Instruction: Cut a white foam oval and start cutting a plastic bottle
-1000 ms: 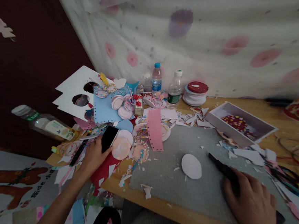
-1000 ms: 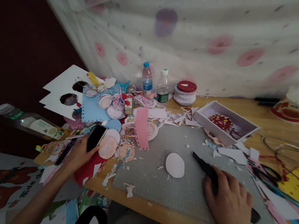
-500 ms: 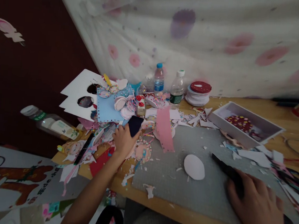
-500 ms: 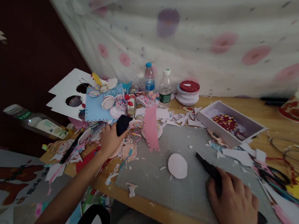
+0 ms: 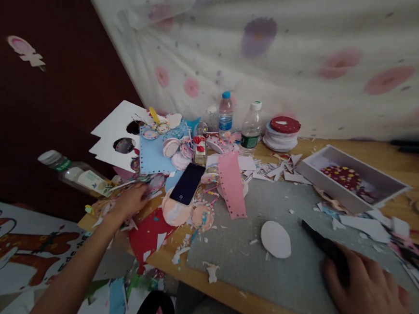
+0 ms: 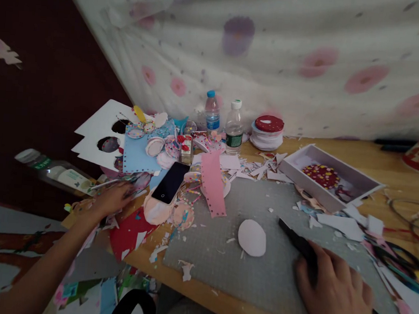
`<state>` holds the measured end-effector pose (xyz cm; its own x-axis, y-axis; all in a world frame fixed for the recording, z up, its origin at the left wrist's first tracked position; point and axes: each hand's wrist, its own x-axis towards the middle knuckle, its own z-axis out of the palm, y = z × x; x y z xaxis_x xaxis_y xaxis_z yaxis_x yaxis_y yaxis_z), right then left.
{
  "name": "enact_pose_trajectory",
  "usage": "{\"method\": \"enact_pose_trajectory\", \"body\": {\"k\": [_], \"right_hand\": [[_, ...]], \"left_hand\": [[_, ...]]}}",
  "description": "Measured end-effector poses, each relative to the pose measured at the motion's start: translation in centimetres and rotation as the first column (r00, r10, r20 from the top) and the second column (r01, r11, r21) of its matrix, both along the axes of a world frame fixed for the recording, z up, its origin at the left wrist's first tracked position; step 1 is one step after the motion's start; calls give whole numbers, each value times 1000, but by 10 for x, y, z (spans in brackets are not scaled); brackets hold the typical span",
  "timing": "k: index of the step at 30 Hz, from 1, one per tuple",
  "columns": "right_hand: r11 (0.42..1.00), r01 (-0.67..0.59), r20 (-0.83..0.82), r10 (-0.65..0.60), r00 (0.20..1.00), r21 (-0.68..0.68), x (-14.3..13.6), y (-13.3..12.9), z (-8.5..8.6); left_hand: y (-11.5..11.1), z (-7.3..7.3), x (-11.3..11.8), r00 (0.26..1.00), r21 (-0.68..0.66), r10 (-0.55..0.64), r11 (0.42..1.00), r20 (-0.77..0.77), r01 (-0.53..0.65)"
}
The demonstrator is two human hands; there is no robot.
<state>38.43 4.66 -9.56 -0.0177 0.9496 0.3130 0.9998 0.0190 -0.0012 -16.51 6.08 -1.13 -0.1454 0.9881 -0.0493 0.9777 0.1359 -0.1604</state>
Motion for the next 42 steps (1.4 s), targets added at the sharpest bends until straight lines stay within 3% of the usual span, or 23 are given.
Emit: {"method": "enact_pose_trajectory", "body": {"k": [5, 17, 28, 35, 42], "right_hand": [[1000, 15, 14, -15, 1000, -10, -3, -1, 3], [998, 34, 15, -33, 999, -47, -4, -1, 5], [997, 44, 6, -44, 999, -66, -5, 0, 8], [997, 31, 14, -30, 999, -70, -5, -1, 10], [998, 25, 17, -24, 1000, -53, -4, 1, 8]], "left_hand": [[-3, 9, -30, 992, -1, 29, 1000, -126, -30], [34, -19, -12, 953, 26, 182, 983, -242, -181], [47, 3, -16, 931, 39, 154, 988, -330, -150], [48, -3, -19, 910, 13, 205, 976, -360, -215], [43, 0, -30, 940, -63, 90, 991, -329, -117]]}}
